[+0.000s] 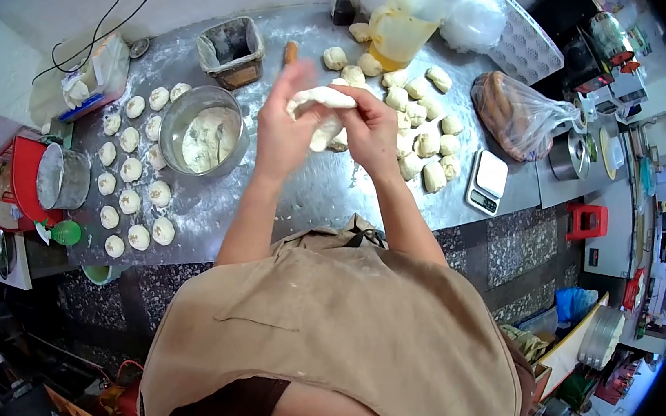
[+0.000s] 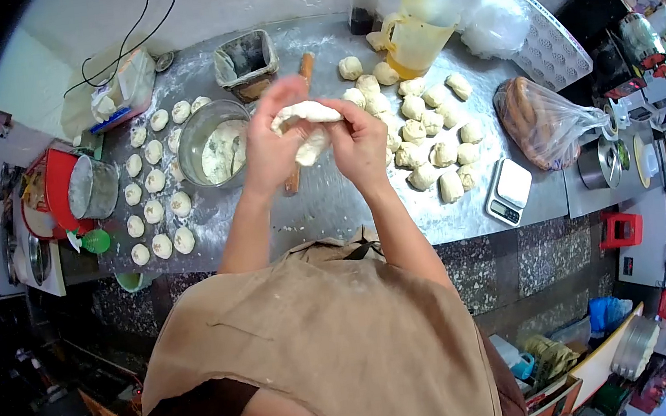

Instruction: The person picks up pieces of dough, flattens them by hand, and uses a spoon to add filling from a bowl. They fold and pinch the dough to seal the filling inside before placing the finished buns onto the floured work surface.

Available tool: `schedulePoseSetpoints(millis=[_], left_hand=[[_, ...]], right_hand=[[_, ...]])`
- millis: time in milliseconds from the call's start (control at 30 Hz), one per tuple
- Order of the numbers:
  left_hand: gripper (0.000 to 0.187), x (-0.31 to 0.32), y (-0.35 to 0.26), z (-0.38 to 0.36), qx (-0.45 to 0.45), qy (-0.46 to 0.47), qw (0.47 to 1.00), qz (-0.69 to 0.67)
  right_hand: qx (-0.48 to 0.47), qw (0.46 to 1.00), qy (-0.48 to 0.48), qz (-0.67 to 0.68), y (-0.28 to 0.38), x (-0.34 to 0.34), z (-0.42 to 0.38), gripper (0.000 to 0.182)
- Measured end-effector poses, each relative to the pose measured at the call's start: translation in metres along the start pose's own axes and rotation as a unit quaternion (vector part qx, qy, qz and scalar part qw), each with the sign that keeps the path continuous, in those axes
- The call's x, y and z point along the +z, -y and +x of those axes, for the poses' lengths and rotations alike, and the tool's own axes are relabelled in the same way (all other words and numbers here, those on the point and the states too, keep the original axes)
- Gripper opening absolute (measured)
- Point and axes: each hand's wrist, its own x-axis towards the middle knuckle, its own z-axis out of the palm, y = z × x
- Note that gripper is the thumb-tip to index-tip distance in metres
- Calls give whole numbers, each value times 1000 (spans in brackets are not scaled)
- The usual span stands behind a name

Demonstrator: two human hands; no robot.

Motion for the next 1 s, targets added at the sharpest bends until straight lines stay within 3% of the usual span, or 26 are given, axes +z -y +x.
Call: schedulePoseSetpoints(millis=[133,200,267,367,433,500,533,567,600,633,667,733,833,900,1000], left_hand=[[24,-14,15,6,-42,67,996,35],[23,-10,19,4,6,11,999,-46],[26,-7,18,0,2,-8,998,-66],[28,-8,19,-2,2,-40,992,-123],[27,-12,17,-1,0,-47,986,-161],[20,-19,11,3,-19,7,993,-119],[20,-23,8,6,-19,7,993,-119],[17,-29,5,10,-33,66,997,10],[16,-32,2,12,-44,124,982,139],[16,-31,-2,12,-55,85,982,157],[16,-32,0,13,-51,82,983,156],[23,-32,9,12,-46,43,997,44],[24,-23,-1,9,-22,86,994,71],[27,-23,-5,11,-8,127,978,163],[26,-19,3,9,-22,79,993,86]], right_hand=[[51,996,-15,74,5,7,5,18],[113,987,-52,101,15,13,7,19],[118,988,-9,103,15,10,7,17],[42,998,-26,24,10,7,14,13],[56,998,-3,-9,13,4,17,13],[68,997,18,-43,19,-2,24,13],[11,993,62,-104,26,-5,27,13],[-45,980,106,-164,31,-6,27,14],[-44,980,108,-163,37,-2,26,14],[-21,992,66,-106,44,3,24,14],[1,998,24,-49,48,6,24,15],[-27,991,66,-116,41,-3,24,16],[-124,958,78,-246,33,-6,27,17],[-140,963,66,-220,36,-2,25,16],[-177,969,18,-174,25,1,26,19]])
